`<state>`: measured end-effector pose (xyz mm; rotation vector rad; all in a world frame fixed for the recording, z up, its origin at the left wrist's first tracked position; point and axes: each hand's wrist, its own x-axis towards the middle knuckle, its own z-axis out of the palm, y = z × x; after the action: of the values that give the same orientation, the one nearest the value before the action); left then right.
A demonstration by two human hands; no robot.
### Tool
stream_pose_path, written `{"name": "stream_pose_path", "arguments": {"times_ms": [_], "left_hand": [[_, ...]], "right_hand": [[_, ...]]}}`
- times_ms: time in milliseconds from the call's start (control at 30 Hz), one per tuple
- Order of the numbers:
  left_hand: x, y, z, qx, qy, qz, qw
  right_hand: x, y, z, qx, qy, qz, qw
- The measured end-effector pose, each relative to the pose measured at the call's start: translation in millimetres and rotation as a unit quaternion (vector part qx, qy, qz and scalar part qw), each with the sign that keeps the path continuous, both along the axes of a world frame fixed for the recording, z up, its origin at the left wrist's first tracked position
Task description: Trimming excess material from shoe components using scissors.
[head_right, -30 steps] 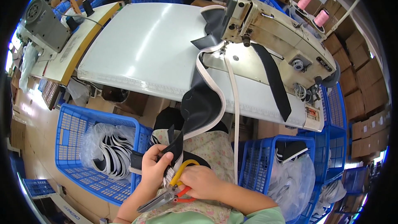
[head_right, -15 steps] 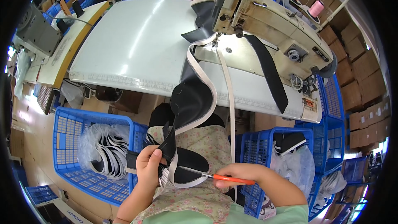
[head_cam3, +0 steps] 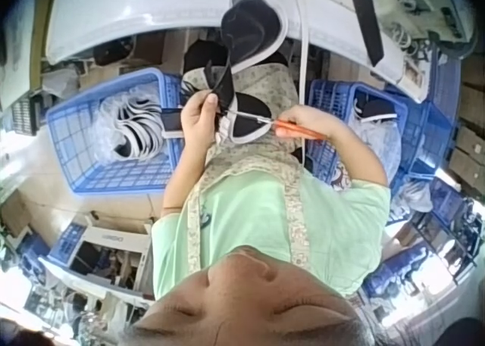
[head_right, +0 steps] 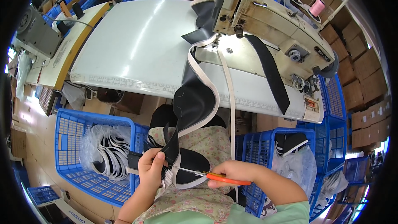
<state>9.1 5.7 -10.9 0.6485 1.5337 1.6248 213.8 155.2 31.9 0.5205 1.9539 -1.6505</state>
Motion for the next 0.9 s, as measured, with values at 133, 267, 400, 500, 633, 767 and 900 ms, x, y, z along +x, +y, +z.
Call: {"name": "stream_pose_path", "arguments": {"times_ms": [133,267,400,500,633,767,900], "left_hand": [[0,0,-2,0.006,0.013,0.011,1.0],[2,-1,-4,0.011,-0.005,0.02,1.0],[-1,-5,-1,0.019,-0.038,0.032,0.999],[-3,-8,7,0.014,-0.052,0.028,0.998],[-2,-11,11,0.012,-0.067,0.032,0.997],[1,-14,14,0.02,-0.042,0.013,0.999],[-2,-18,9,0.016,-0.036,0.036,0.999]], "right_hand": [[-5,-4,12,0.028,-0.06,-0.016,0.998],[-4,-2,28,0.052,-0.109,-0.013,0.993],[16,28,50,0.03,-0.075,-0.033,0.996],[16,47,50,0.08,0.059,-0.159,0.982],[-57,72,52,0.377,0.104,-0.323,0.862],[-140,129,52,0.575,0.128,-0.325,0.74],[-192,175,32,0.504,0.133,-0.334,0.785]]}}
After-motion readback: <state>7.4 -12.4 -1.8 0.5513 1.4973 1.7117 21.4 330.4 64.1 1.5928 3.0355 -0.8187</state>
